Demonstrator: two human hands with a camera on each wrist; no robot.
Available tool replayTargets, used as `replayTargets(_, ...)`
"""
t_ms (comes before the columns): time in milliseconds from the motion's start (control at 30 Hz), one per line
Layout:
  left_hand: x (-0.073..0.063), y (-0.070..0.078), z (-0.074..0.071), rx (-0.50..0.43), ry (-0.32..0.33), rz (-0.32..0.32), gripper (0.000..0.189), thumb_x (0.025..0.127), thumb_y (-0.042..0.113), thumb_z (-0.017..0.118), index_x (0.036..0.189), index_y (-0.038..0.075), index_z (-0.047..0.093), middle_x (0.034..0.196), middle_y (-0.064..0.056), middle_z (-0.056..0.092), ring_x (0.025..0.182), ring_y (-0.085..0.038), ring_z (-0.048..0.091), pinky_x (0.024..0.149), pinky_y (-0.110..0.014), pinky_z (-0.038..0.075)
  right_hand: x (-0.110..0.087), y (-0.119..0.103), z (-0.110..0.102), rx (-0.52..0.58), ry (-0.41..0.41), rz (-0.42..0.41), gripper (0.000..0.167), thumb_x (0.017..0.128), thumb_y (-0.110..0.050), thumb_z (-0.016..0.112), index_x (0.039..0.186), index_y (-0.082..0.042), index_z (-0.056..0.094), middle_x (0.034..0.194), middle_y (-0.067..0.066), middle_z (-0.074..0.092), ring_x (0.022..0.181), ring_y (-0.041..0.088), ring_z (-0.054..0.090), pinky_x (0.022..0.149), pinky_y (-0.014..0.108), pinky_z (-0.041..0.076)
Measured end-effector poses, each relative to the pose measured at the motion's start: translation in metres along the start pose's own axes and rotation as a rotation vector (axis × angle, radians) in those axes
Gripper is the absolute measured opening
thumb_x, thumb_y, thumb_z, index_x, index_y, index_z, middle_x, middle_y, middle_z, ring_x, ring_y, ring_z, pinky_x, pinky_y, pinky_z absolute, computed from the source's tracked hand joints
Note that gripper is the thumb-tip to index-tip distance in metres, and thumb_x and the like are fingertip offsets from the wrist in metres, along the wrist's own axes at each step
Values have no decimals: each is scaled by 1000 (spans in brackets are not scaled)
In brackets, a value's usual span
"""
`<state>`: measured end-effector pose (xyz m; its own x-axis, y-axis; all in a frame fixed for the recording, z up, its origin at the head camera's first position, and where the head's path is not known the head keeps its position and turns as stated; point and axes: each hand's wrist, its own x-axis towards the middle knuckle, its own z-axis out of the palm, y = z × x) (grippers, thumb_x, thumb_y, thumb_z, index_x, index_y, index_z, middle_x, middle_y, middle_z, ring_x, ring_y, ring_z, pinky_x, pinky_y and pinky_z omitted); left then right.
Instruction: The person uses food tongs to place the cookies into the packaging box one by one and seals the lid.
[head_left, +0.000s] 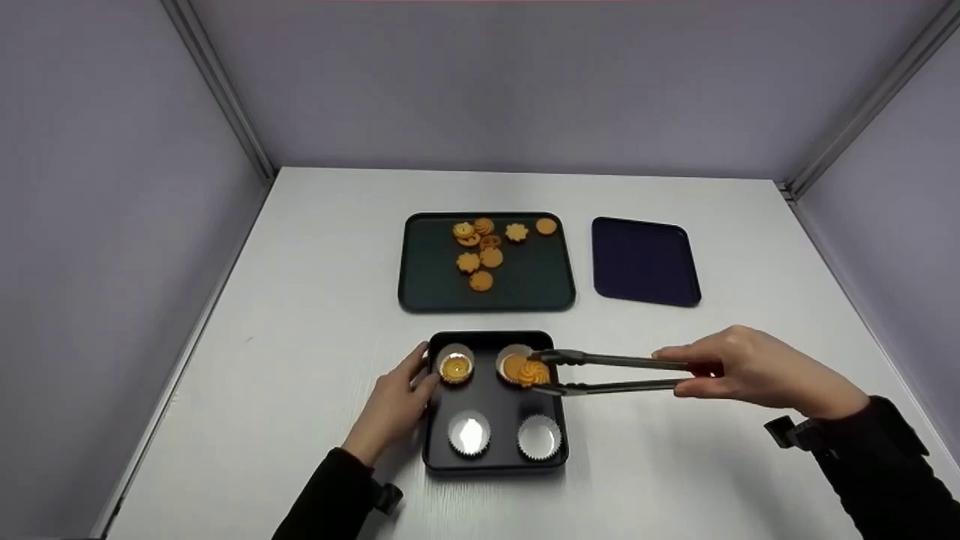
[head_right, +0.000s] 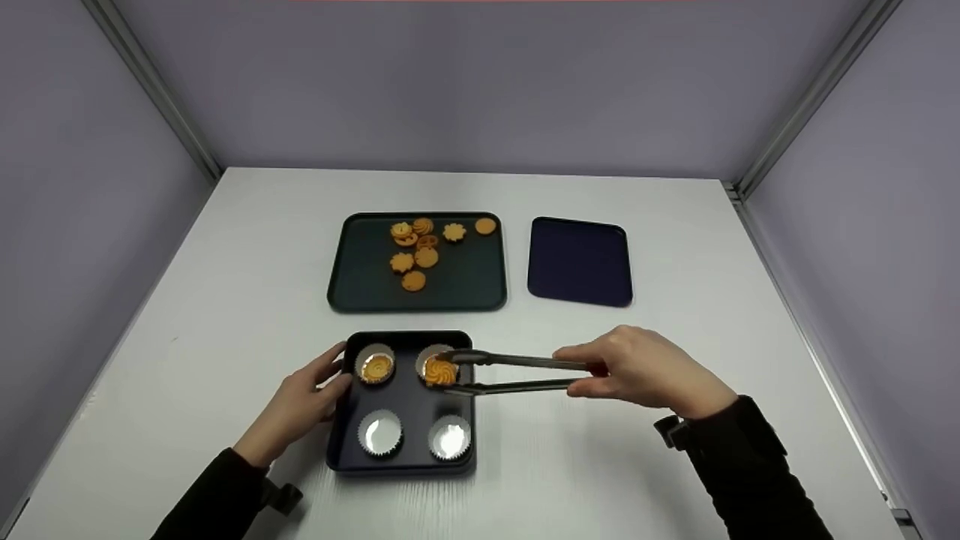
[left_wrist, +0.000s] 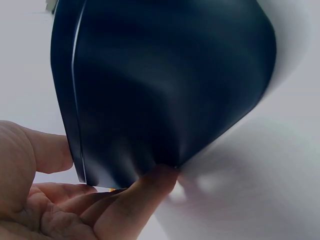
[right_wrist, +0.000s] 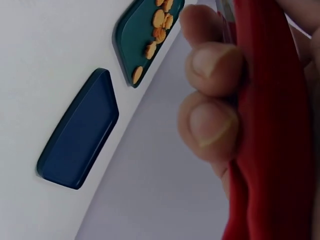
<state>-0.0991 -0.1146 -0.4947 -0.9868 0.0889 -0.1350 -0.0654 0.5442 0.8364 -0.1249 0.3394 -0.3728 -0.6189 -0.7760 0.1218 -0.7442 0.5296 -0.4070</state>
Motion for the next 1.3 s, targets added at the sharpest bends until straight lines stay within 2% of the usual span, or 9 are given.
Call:
replayTargets(233,0,1,-1,-5,-8,-4,58,105,20,58,158,5,39,147,-23,54,132,-42,54,112,-53,42,-1,-14,-5,-72,-63,-41,34,87,-24,83,119,-22,75,69,-25,46,62,-12,37,55,10,35)
replayTargets(500,0,0,0,2,-6,-19,60,104,20,59,158,5,37,147,-21,55,132,-40,55,111,-51,43,2,-28,-9,-114,-177,27,28,87,-28,81,110,-36,70,66,-28,40,59,-12,36,52,14,34)
replayTargets(767,0,-1,0,-2,-10,-15,60,105,20,58,158,6,37,147,-21,55,132,-40,56,112,-52,42,9,-41,-13,-160,-248,84,26,86,-30,81,108,-36,69,65,-28,41,59,-10,38,52,18,35)
replayTargets(1067,0,-1,-1,3,-8,-8,59,105,20,58,158,5,38,148,-21,55,132,-41,55,114,-53,40,19,-55,-16,-272,-266,40,25,81,-32,83,94,-33,62,63,-28,40,57,-9,38,49,19,33)
replayTargets(1300,0,-3,0,-3,-2,-11,60,104,21,59,158,6,38,147,-21,55,133,-40,54,114,-53,40,24,-60,-18,-322,-271,32,25,82,-34,84,95,-32,62,64,-28,43,56,-7,37,48,22,33)
